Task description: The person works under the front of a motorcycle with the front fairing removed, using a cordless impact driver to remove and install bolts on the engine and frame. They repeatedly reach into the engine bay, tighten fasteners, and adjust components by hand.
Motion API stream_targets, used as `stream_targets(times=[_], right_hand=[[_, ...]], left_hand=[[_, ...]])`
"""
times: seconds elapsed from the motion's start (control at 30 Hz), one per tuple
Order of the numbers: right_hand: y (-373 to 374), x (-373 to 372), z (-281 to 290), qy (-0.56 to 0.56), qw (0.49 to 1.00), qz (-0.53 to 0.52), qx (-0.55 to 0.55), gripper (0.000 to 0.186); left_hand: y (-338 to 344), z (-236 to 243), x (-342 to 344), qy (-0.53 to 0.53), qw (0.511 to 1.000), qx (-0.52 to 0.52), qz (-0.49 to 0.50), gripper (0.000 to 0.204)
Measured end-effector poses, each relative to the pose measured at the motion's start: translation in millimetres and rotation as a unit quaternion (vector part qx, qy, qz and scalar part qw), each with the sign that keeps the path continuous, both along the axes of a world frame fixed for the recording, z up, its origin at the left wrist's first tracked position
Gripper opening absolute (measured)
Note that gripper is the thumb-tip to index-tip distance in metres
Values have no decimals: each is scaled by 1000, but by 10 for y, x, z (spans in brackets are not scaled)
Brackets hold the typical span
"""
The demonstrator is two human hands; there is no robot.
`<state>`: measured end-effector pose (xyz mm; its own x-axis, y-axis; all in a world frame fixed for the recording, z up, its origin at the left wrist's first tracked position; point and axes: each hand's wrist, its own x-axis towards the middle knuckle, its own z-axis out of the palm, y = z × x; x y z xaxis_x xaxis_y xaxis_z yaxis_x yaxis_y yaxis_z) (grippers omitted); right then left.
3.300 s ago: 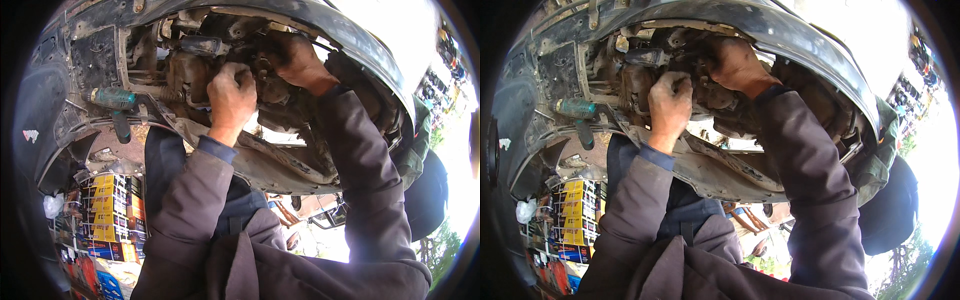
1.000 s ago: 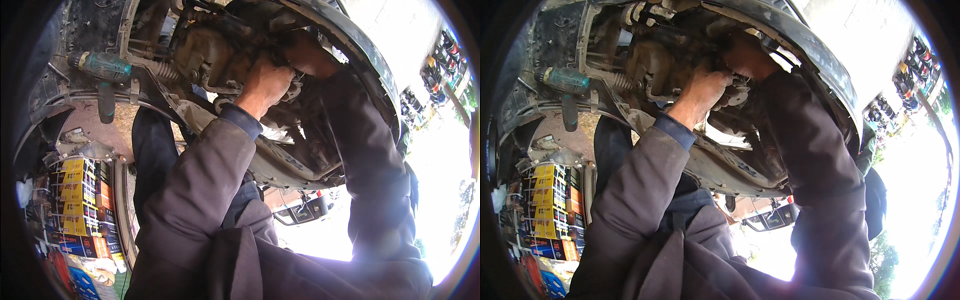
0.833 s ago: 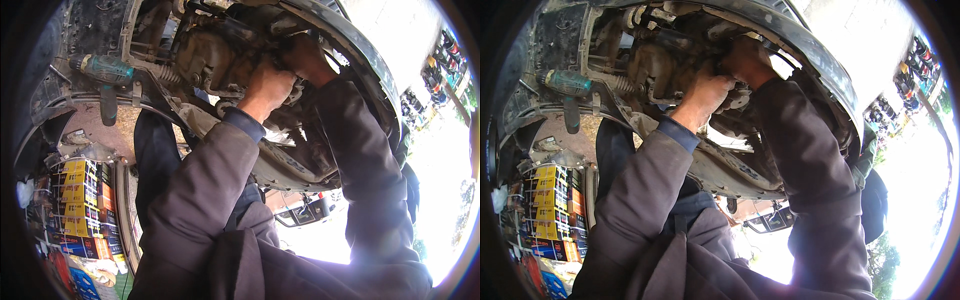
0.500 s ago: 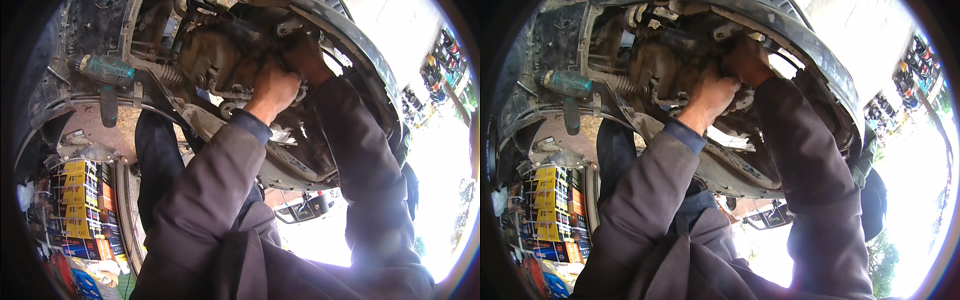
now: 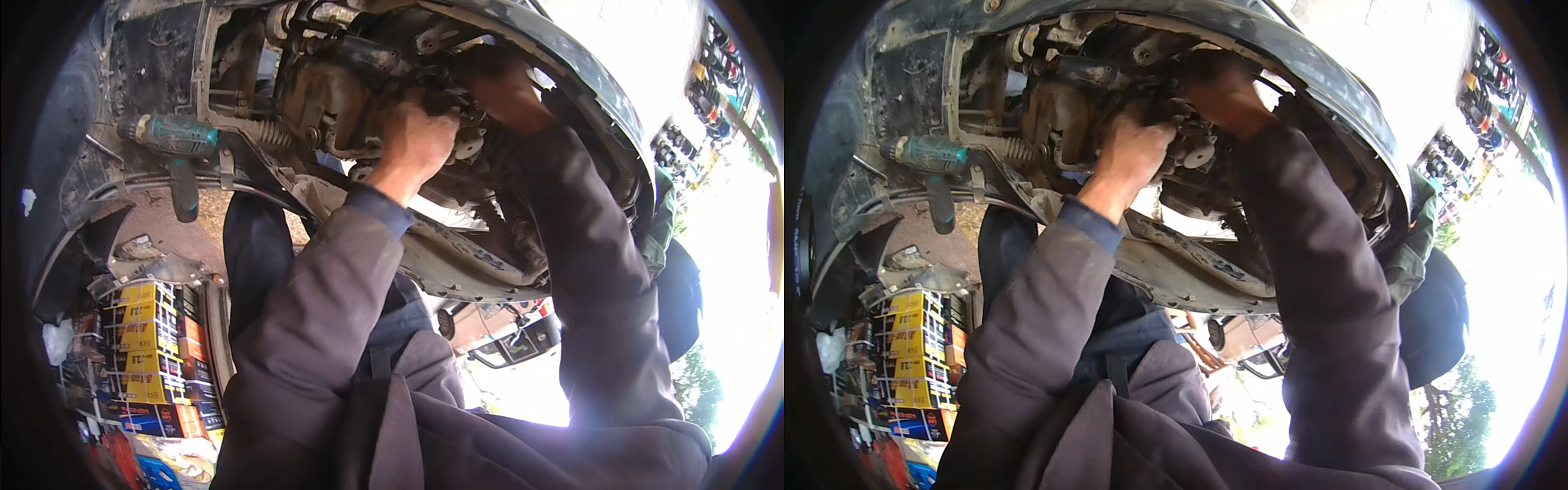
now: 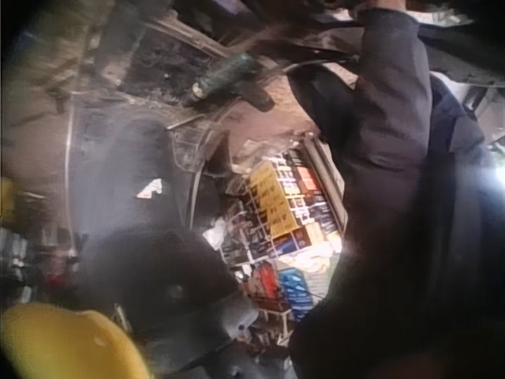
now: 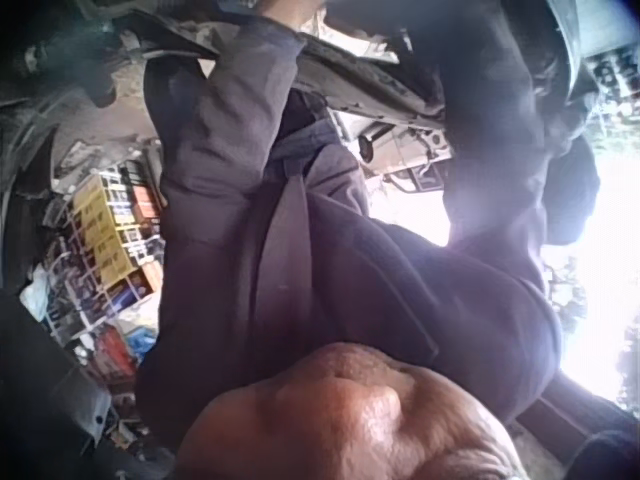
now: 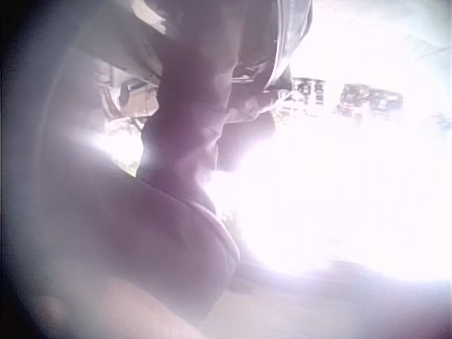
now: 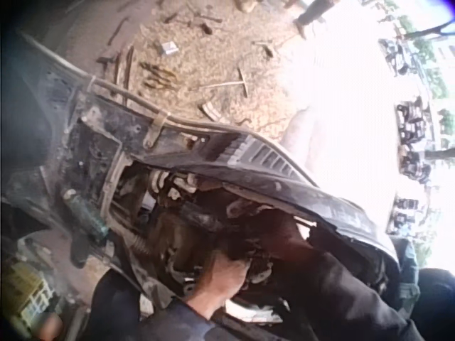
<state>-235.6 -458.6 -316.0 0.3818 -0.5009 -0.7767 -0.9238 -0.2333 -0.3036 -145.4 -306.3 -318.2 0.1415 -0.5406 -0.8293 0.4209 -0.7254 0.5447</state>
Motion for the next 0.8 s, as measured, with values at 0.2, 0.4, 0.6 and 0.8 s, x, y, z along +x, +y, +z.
stream_targets(times=[0.2,0.4,0.6,0.8], right_hand=[[66,-539,199,-33,989,23,-140,29],[68,-594,49,-96,984,-75,-126,30],[84,-534,-248,-47,986,-19,-161,32],[99,-600,-254,-121,980,-88,-135,32]], left_hand=[[-130,147,262,-255,953,-134,-92,29],[-329,52,217,-267,914,-155,-265,30],[-378,-88,200,-231,892,-162,-352,29],[-445,-63,213,-200,884,-119,-405,44]])
